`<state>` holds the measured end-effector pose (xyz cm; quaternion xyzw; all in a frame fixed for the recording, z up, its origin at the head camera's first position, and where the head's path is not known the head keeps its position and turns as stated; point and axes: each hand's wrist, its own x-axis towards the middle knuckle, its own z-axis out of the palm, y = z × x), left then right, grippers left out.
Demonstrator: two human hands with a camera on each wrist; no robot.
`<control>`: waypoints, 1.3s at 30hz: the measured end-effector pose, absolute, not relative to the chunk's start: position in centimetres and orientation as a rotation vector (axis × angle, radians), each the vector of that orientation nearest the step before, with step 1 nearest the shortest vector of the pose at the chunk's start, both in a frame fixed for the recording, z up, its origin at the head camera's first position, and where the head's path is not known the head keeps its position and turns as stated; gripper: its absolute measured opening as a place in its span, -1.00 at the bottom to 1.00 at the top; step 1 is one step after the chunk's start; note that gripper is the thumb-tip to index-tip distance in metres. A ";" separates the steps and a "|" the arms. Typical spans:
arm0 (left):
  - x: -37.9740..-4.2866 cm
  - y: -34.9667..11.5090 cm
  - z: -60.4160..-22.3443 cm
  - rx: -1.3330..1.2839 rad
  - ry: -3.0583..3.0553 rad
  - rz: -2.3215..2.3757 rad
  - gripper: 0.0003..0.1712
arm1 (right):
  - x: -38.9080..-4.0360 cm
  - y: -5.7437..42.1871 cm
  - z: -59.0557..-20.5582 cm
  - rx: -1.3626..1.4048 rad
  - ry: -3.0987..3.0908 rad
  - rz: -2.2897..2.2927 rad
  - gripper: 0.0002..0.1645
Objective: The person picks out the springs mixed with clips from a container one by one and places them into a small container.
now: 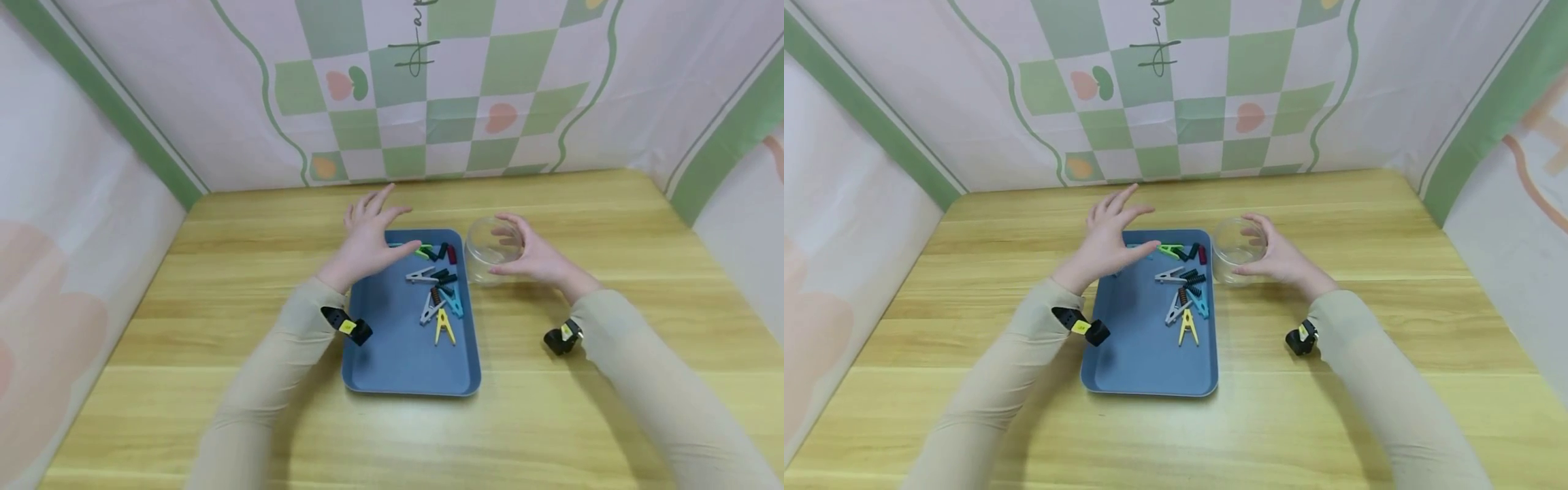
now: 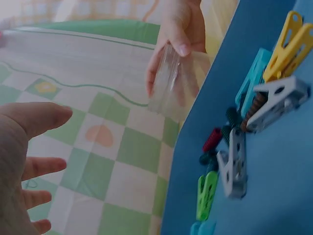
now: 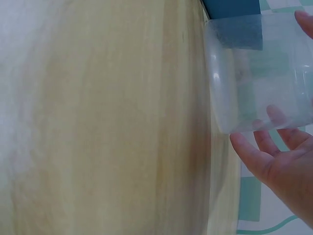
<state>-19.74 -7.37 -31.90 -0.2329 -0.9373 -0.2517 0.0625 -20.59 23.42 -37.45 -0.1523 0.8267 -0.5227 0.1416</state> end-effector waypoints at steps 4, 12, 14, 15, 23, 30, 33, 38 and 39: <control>-19.8 -6.4 -32.6 -0.750 -2.898 -0.791 -0.39 | -20.6 23.4 -37.5 -0.442 2.398 -1.503 0.25; -19.7 -5.2 -34.6 -0.938 -3.032 -0.750 -0.46 | -20.6 23.5 -37.5 -0.424 2.423 -1.476 0.25; -19.8 -5.0 -35.0 -0.973 -3.056 -0.745 -0.49 | -20.7 23.5 -37.5 -0.423 2.423 -1.473 0.26; -19.8 -4.9 -35.3 -0.986 -3.065 -0.742 -0.50 | -20.7 23.5 -37.5 -0.422 2.421 -1.474 0.27; -20.0 -4.7 -37.0 -1.028 -3.121 -0.715 -0.63 | -20.8 23.5 -37.6 -0.418 2.425 -1.472 0.27; -20.1 -4.7 -37.3 -1.051 -3.152 -0.732 -0.68 | -20.9 23.5 -37.7 -0.431 2.427 -1.487 0.26; -20.1 -4.7 -37.5 -1.063 -3.166 -0.703 -0.71 | -20.9 23.6 -37.8 -0.433 2.429 -1.485 0.26; -20.4 -4.5 -37.8 -1.086 -3.193 -0.653 -0.75 | -21.0 23.6 -37.8 -0.427 2.426 -1.477 0.26; -20.4 -4.5 -37.9 -1.093 -3.193 -0.653 -0.75 | -21.0 23.6 -37.8 -0.426 2.425 -1.475 0.26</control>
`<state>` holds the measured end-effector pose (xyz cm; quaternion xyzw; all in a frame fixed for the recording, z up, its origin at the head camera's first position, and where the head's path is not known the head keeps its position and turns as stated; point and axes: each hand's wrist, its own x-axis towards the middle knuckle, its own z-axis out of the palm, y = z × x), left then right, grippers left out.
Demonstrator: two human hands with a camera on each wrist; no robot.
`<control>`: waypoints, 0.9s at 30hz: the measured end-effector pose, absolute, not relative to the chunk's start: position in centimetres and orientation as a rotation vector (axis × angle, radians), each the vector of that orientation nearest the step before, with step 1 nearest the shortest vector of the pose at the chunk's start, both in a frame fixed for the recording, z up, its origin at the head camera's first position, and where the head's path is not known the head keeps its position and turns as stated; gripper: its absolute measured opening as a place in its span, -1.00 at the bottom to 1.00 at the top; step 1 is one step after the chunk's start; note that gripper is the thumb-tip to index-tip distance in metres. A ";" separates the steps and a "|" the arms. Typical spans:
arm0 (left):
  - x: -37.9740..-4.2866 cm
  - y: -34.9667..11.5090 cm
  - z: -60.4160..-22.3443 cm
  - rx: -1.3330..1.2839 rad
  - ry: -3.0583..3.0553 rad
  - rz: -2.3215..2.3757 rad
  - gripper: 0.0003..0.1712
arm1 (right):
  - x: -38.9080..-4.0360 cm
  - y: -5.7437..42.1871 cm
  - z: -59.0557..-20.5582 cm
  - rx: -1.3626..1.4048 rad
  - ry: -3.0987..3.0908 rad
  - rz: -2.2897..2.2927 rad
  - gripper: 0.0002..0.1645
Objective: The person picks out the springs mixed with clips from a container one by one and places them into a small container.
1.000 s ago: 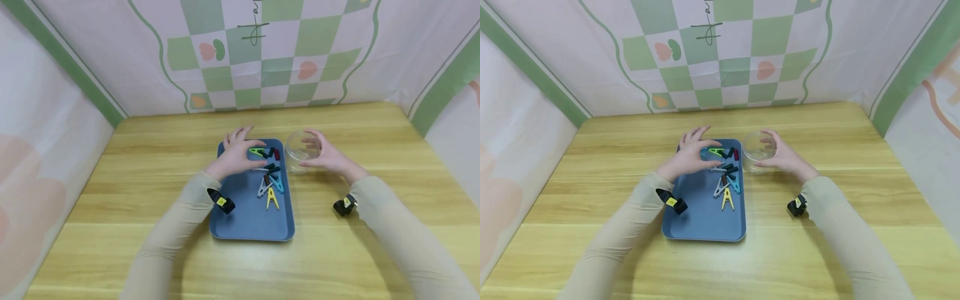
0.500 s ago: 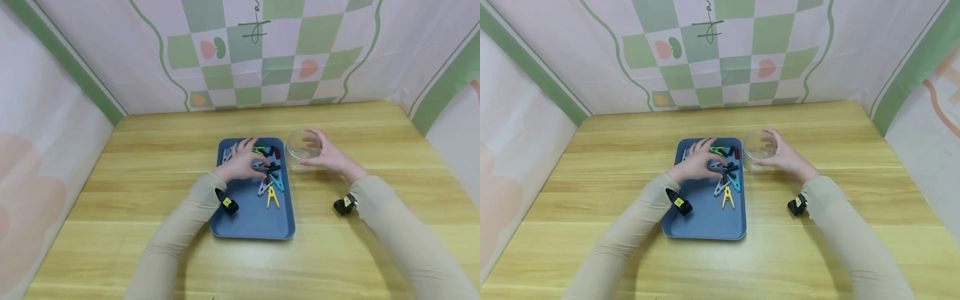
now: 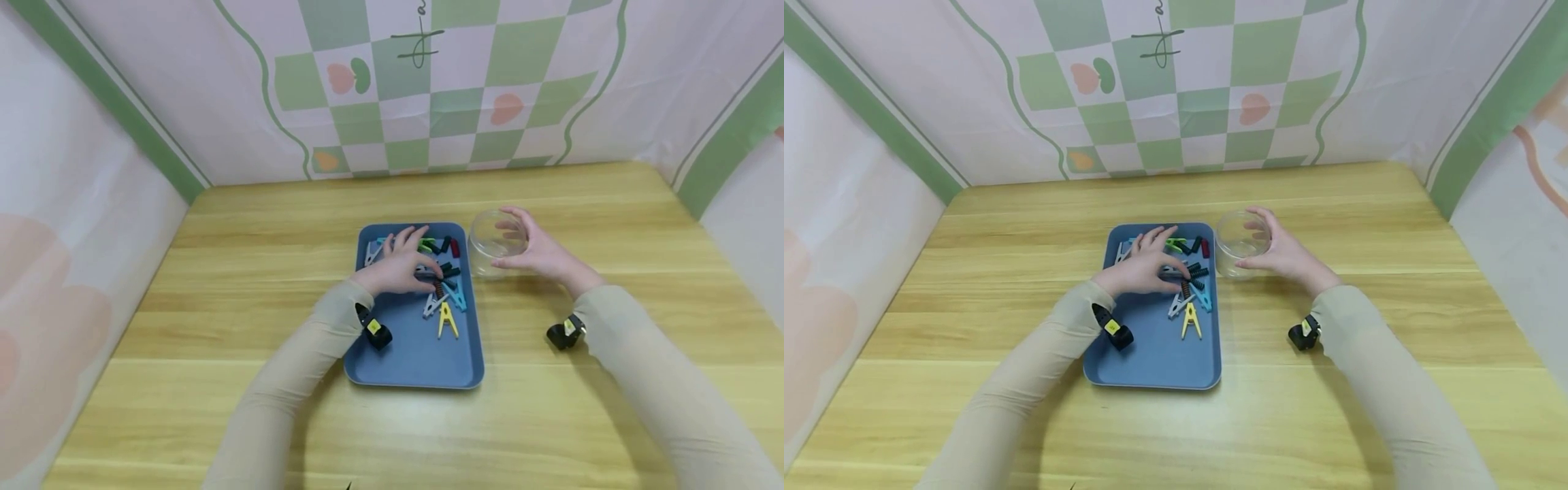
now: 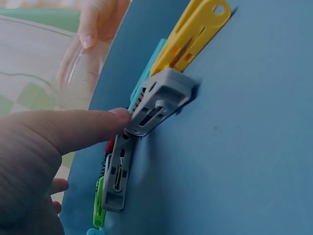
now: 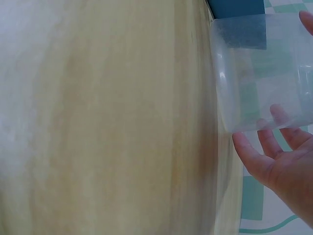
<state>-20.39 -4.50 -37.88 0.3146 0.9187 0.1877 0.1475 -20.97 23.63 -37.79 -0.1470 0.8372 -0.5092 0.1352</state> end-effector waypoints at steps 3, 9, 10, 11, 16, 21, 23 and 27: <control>-20.5 -4.4 -38.0 0.916 2.637 0.541 -0.77 | -21.0 23.6 -37.8 -0.423 2.423 -1.471 0.26; -20.6 -4.4 -38.3 0.932 2.652 0.513 -0.85 | -21.0 23.5 -37.8 -0.431 2.434 -1.457 0.25; -20.6 -4.4 -38.3 0.931 2.652 0.512 -0.86 | -20.9 23.5 -37.7 -0.433 2.438 -1.455 0.25; -20.6 -4.4 -38.3 0.929 2.653 0.508 -0.86 | -20.9 23.5 -37.7 -0.435 2.439 -1.454 0.25; -20.6 -4.5 -38.2 0.951 2.667 0.469 -0.83 | -20.9 23.5 -37.8 -0.431 2.457 -1.441 0.25; -20.5 -4.2 -38.3 1.022 2.675 0.424 -0.81 | -20.8 23.6 -37.9 -0.409 2.466 -1.437 0.24; -20.4 -4.1 -38.6 1.037 2.677 0.402 -0.81 | -20.7 23.6 -38.0 -0.392 2.466 -1.442 0.23; -20.4 -3.9 -38.8 1.036 2.680 0.374 -0.80 | -20.6 23.7 -38.2 -0.399 2.460 -1.446 0.24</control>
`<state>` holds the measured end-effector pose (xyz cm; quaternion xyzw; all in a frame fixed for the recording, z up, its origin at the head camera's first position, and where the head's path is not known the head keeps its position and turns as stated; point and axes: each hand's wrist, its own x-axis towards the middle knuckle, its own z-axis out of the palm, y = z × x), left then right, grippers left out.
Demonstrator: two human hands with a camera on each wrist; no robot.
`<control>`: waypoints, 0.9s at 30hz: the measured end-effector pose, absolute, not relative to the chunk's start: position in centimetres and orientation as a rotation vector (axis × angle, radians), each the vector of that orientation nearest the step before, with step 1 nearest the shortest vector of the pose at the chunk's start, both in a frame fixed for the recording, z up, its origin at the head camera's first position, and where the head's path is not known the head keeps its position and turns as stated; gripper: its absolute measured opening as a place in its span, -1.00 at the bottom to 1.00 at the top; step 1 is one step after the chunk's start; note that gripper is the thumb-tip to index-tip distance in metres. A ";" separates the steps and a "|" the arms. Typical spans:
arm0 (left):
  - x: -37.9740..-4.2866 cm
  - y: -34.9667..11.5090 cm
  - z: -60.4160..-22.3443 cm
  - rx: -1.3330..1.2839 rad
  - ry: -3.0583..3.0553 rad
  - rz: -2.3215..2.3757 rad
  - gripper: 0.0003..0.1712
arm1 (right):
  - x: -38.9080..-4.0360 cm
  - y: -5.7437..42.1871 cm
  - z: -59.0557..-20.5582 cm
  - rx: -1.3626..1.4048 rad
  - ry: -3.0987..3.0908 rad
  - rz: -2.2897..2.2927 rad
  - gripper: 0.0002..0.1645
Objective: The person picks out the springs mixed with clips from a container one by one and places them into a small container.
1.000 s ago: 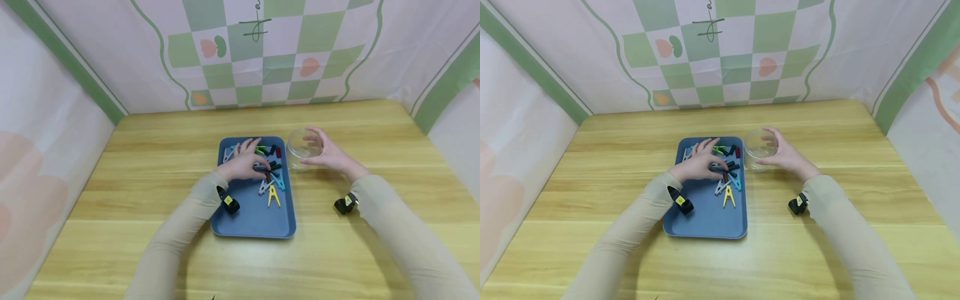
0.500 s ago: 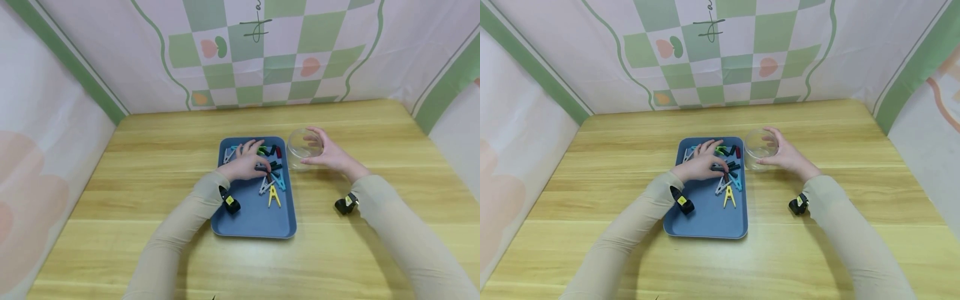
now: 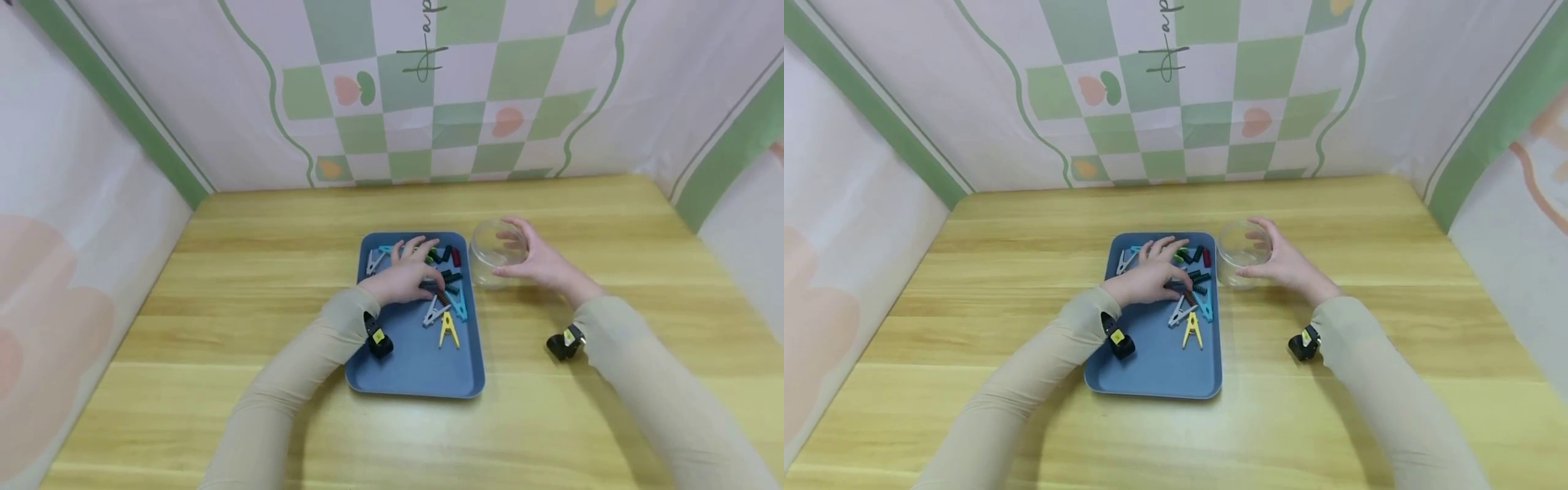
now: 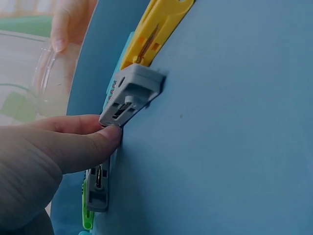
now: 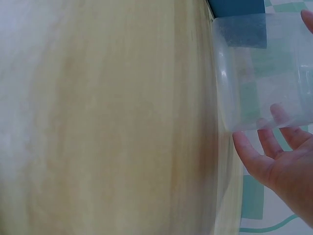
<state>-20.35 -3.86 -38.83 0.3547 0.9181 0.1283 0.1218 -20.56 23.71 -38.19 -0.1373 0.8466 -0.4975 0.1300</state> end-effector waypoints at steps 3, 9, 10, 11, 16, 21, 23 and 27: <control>-20.4 -3.7 -38.8 1.033 2.682 0.376 -0.81 | -20.7 23.8 -38.4 -0.411 2.454 -1.448 0.25; -20.6 -3.5 -38.8 1.039 2.683 0.368 -0.83 | -21.1 24.1 -38.6 -0.415 2.445 -1.459 0.26; -20.6 -3.5 -38.8 1.040 2.683 0.365 -0.83 | -21.1 24.1 -38.6 -0.418 2.446 -1.457 0.26; -20.7 -3.4 -38.8 1.040 2.685 0.361 -0.83 | -21.1 24.1 -38.6 -0.421 2.448 -1.454 0.27; -20.8 -3.4 -38.8 1.046 2.690 0.358 -0.83 | -21.1 24.1 -38.2 -0.434 2.448 -1.454 0.27; -20.8 -3.4 -38.6 1.048 2.690 0.359 -0.84 | -21.1 24.1 -38.1 -0.436 2.452 -1.451 0.27; -20.8 -3.3 -38.6 1.044 2.687 0.360 -0.84 | -21.1 24.2 -38.1 -0.437 2.450 -1.450 0.28; -20.8 -3.3 -38.7 1.038 2.684 0.361 -0.85 | -21.2 24.2 -38.3 -0.435 2.440 -1.459 0.28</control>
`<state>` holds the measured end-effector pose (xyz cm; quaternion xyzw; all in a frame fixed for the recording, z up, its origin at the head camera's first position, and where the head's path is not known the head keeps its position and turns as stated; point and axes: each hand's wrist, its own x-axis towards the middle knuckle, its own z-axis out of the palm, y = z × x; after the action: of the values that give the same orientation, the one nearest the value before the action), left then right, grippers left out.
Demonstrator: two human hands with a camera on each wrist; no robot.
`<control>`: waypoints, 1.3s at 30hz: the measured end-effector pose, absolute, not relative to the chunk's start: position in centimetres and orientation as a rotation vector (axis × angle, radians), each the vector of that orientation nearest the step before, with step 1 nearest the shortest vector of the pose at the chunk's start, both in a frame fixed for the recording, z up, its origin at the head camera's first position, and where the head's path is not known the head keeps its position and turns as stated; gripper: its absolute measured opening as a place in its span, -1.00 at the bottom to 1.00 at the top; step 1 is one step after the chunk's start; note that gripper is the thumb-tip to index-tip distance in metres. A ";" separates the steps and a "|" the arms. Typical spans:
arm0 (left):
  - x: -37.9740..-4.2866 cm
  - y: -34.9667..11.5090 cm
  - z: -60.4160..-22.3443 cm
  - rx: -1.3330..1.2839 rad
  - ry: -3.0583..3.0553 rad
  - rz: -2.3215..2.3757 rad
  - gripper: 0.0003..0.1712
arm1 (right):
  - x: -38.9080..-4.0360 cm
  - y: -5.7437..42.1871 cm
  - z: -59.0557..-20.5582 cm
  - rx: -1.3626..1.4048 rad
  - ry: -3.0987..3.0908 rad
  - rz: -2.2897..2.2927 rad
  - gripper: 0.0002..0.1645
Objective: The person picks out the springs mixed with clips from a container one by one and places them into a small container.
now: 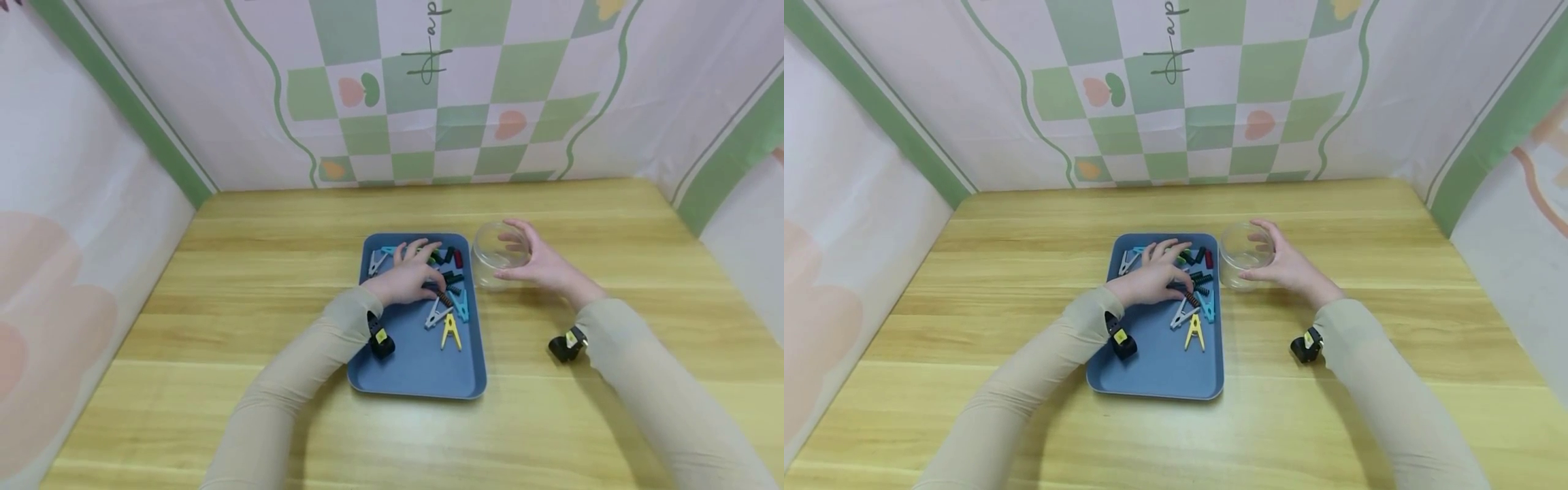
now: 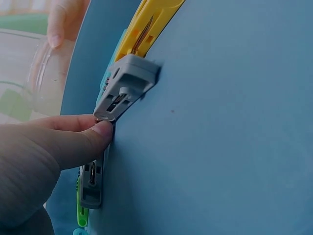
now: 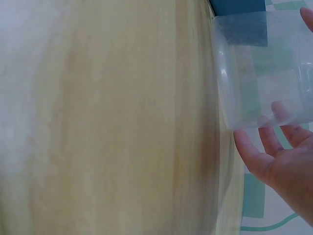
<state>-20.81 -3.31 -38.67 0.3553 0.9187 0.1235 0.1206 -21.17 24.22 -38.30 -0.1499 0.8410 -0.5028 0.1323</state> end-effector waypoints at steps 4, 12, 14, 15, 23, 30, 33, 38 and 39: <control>-20.8 -3.3 -38.7 1.034 2.686 0.364 -0.85 | -21.2 24.2 -38.4 -0.435 2.434 -1.464 0.28; -21.0 -3.2 -39.1 1.040 2.695 0.374 -0.87 | -21.2 24.5 -38.4 -0.445 2.438 -1.449 0.29; -21.1 -3.2 -39.2 1.044 2.697 0.369 -0.87 | -21.2 24.5 -38.5 -0.446 2.433 -1.455 0.29; -21.1 -3.1 -39.3 1.048 2.699 0.366 -0.86 | -21.2 24.5 -38.6 -0.449 2.431 -1.461 0.29; -21.2 -3.1 -39.1 1.051 2.719 0.394 -0.85 | -21.1 24.6 -38.5 -0.459 2.423 -1.493 0.27; -21.1 -3.3 -38.6 1.047 2.716 0.449 -0.84 | -21.1 24.7 -38.5 -0.453 2.418 -1.482 0.27; -21.2 -3.4 -38.6 1.046 2.720 0.469 -0.85 | -21.2 24.7 -38.4 -0.448 2.416 -1.475 0.28; -21.3 -3.5 -38.6 1.039 2.732 0.484 -0.86 | -21.4 24.7 -38.3 -0.445 2.413 -1.470 0.29; -21.3 -3.5 -38.6 1.036 2.735 0.482 -0.86 | -21.4 24.6 -38.2 -0.444 2.412 -1.472 0.29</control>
<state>-21.30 -3.49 -38.56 0.3480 0.9191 0.1621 0.0886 -21.38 24.64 -38.23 -0.1538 0.8350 -0.5095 0.1401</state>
